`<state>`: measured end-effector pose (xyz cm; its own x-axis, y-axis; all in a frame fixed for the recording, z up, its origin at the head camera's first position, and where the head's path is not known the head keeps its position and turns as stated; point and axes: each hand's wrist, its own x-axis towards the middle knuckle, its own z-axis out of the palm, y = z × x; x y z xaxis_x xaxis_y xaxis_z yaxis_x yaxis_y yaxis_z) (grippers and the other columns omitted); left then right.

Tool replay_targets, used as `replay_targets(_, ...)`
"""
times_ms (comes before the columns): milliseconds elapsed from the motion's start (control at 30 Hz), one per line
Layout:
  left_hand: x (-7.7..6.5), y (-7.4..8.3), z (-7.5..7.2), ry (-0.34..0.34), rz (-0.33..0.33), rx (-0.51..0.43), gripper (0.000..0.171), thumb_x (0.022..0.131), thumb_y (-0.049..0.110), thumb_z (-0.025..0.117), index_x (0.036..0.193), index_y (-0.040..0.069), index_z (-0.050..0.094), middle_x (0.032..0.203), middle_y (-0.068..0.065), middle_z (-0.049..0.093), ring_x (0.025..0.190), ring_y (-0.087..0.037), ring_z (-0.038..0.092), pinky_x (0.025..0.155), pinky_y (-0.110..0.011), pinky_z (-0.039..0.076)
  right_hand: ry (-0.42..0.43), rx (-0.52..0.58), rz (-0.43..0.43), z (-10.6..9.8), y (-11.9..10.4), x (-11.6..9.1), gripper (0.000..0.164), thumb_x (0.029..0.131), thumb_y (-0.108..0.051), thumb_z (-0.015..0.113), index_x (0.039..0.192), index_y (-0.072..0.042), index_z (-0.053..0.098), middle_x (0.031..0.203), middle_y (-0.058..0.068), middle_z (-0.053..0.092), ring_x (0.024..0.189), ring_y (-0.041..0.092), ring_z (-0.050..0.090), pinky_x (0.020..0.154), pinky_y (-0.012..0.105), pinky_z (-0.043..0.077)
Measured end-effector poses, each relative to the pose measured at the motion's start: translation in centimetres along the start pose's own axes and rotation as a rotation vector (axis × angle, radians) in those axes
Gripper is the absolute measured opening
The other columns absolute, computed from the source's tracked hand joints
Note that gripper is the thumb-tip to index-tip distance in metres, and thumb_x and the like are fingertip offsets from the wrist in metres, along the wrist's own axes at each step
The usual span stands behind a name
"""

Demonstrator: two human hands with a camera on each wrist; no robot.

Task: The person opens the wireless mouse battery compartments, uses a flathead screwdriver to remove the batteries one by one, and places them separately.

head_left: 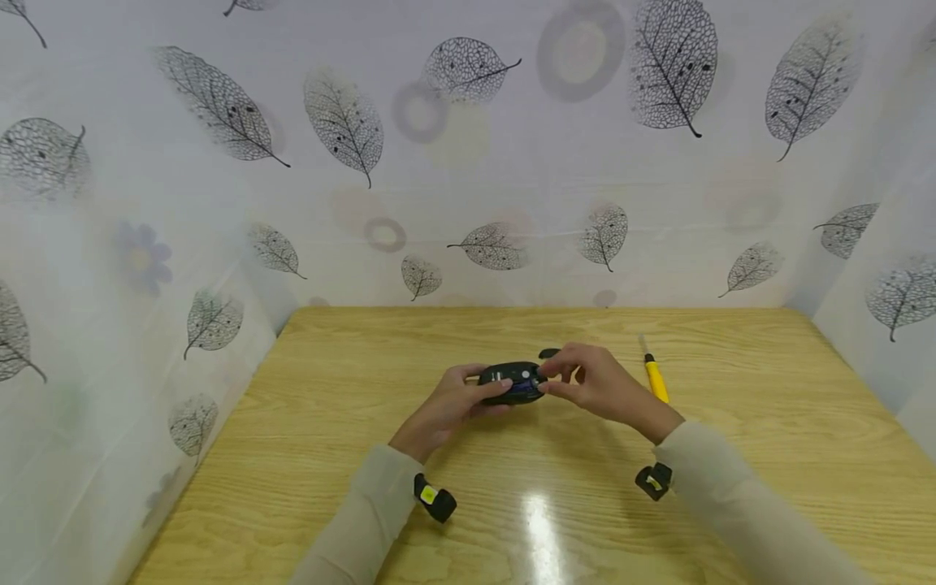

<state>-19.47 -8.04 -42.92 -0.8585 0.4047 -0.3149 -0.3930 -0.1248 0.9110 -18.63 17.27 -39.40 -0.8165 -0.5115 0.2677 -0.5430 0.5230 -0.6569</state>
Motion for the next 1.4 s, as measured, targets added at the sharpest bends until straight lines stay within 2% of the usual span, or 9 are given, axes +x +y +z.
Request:
replay_targets(333, -0.08, 0.14, 0.34, 0.027, -0.014, 0.009, 0.057, 0.091, 0.015, 0.078, 0.139, -0.003, 0.054, 0.138, -0.025, 0.049, 0.108, -0.031, 0.068, 0.092, -0.037, 0.06, -0.037, -0.002, 0.011, 0.52, -0.13, 0.2, 0.019, 0.09, -0.013, 0.078, 0.107, -0.004, 0.077, 0.091, -0.001, 0.064, 0.072, 0.011, 0.055, 0.057, 0.025, 0.052)
replay_targets(733, -0.11, 0.17, 0.43, 0.011, 0.004, 0.012, 0.053, 0.092, 0.012, 0.077, 0.137, -0.006, 0.055, 0.135, -0.025, 0.053, 0.107, -0.031, 0.069, 0.093, -0.038, 0.059, -0.042, -0.005, 0.028, 0.77, 0.24, 0.28, 0.015, 0.091, -0.013, 0.078, 0.104, -0.005, 0.079, 0.091, -0.001, 0.064, 0.074, 0.011, 0.055, 0.062, 0.025, 0.053)
replay_targets(1067, -0.31, 0.19, 0.46, 0.027, 0.003, 0.007, 0.053, 0.093, 0.011, 0.076, 0.138, -0.005, 0.054, 0.135, -0.026, 0.053, 0.107, -0.031, 0.069, 0.091, -0.037, 0.06, -0.031, -0.021, 0.018, 0.64, 0.04, 0.31, 0.013, 0.09, -0.012, 0.078, 0.102, -0.006, 0.079, 0.093, -0.001, 0.066, 0.074, 0.009, 0.056, 0.067, 0.027, 0.055)
replay_targets(1400, -0.46, 0.2, 0.24, 0.038, -0.004, 0.026, 0.054, 0.094, 0.012, 0.075, 0.139, -0.005, 0.053, 0.135, -0.026, 0.053, 0.108, -0.031, 0.069, 0.091, -0.036, 0.06, -0.046, -0.032, 0.017, 0.51, 0.08, 0.36, 0.014, 0.089, -0.009, 0.079, 0.102, -0.005, 0.078, 0.088, -0.003, 0.068, 0.071, 0.008, 0.058, 0.061, 0.024, 0.054)
